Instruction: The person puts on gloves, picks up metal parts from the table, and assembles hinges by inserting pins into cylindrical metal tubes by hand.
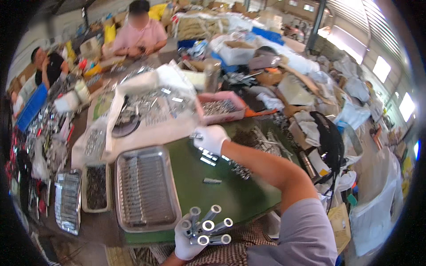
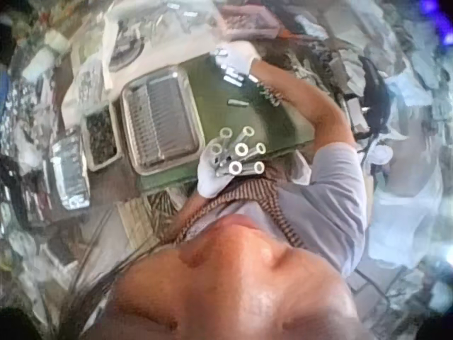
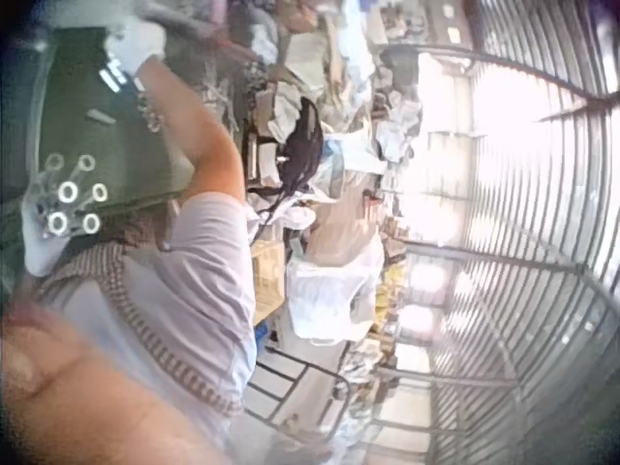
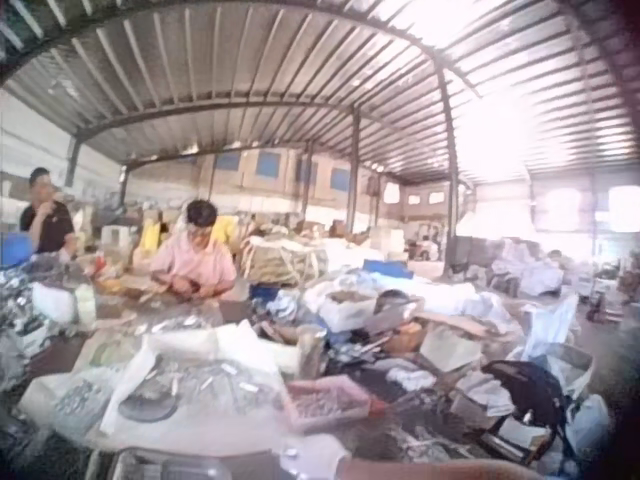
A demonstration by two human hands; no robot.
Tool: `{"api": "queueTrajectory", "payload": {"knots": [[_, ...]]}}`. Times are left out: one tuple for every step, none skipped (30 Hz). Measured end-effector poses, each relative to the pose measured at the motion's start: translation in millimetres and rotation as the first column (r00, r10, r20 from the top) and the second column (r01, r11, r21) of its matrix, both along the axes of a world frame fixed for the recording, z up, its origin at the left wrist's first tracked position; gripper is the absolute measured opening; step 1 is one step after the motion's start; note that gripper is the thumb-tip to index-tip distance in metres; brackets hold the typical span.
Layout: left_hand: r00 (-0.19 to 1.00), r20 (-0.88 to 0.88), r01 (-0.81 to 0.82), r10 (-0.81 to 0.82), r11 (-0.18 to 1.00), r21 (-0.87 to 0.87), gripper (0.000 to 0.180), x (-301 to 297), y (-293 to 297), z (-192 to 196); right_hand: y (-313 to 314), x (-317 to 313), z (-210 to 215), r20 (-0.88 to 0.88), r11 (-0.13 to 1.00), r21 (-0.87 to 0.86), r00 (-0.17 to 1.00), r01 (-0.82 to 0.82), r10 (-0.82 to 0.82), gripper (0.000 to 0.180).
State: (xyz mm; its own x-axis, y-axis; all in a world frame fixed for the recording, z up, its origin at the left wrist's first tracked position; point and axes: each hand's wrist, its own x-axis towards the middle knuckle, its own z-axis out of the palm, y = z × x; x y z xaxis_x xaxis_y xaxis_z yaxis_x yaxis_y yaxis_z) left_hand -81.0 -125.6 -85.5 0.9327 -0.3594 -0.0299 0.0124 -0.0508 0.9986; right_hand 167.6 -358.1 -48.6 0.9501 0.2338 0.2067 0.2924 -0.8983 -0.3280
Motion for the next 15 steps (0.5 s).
{"api": "queueTrajectory", "payload": {"knots": [[0.995,0.103,0.012,-0.018,0.998,0.058,0.069,-2.6,3.2,-1.7,1.7,12.2,0.0,-0.028,0.991,-0.126,0.999,0.042,-0.046,0.025],[0.977,0.208,0.032,-0.055,0.993,0.114,0.068,-1.3,5.0,-4.2,-5.6,17.3,-1.2,0.047,0.998,0.064,0.999,0.001,-0.004,0.028],[0.992,0.11,0.07,-0.064,0.996,-0.054,0.067,-2.9,2.1,-20.1,-7.2,33.4,-2.9,0.111,0.996,0.085,0.993,-0.035,0.026,0.031],[0.996,0.081,0.041,-0.038,0.998,-0.047,0.067,-5.9,6.5,-14.9,15.0,30.7,25.0,0.074,0.996,0.079,0.996,0.048,-0.054,0.036],[0.971,0.23,0.043,-0.067,0.994,0.105,0.066,-1.4,6.9,-0.7,22.0,42.4,33.4,0.08,0.992,0.1,0.993,0.078,-0.086,0.039],[0.923,0.363,0.038,-0.131,0.967,0.252,0.066,0.5,6.6,9.6,21.4,67.7,33.7,0.154,0.994,0.06,0.983,0.093,-0.101,0.042],[0.92,0.373,0.04,-0.12,0.976,0.216,0.064,0.0,6.6,9.4,24.5,91.2,40.3,0.166,0.998,0.061,0.985,0.026,-0.036,0.046],[0.945,0.315,0.038,-0.089,0.986,0.164,0.063,-4.0,6.8,1.2,40.9,97.8,55.4,0.139,0.992,0.11,0.989,-0.059,0.044,0.051],[0.928,0.357,0.036,-0.105,0.98,0.196,0.064,-5.0,7.0,-1.3,44.6,108.6,64.5,0.116,0.986,0.148,0.991,-0.08,0.063,0.053],[0.908,0.401,0.033,-0.123,0.974,0.226,0.065,-3.2,7.7,-2.1,46.6,110.5,71.3,0.141,0.977,0.19,0.987,-0.097,0.07,0.051],[0.91,0.394,0.04,-0.13,0.973,0.227,0.065,-2.1,7.6,-0.6,41.5,112.5,76.7,0.117,0.992,0.107,0.991,-0.073,0.06,0.05],[0.912,0.388,0.037,-0.132,0.969,0.243,0.066,-1.0,6.9,1.6,33.4,110.4,81.3,0.095,0.999,0.02,0.994,-0.049,0.047,0.049],[0.917,0.378,0.028,-0.128,0.965,0.259,0.068,-1.7,7.3,2.4,26.5,98.6,82.7,0.087,0.999,0.022,0.995,-0.047,0.045,0.049],[0.919,0.372,0.03,-0.129,0.965,0.261,0.068,-2.1,7.7,0.9,16.6,80.1,84.4,-0.01,0.986,-0.107,0.992,-0.129,0.128,0.047],[0.927,0.364,0.021,-0.089,0.982,0.186,0.07,-1.5,7.2,-4.0,5.6,62.7,83.2,-0.116,0.949,-0.226,0.973,-0.219,0.197,0.046]]}}
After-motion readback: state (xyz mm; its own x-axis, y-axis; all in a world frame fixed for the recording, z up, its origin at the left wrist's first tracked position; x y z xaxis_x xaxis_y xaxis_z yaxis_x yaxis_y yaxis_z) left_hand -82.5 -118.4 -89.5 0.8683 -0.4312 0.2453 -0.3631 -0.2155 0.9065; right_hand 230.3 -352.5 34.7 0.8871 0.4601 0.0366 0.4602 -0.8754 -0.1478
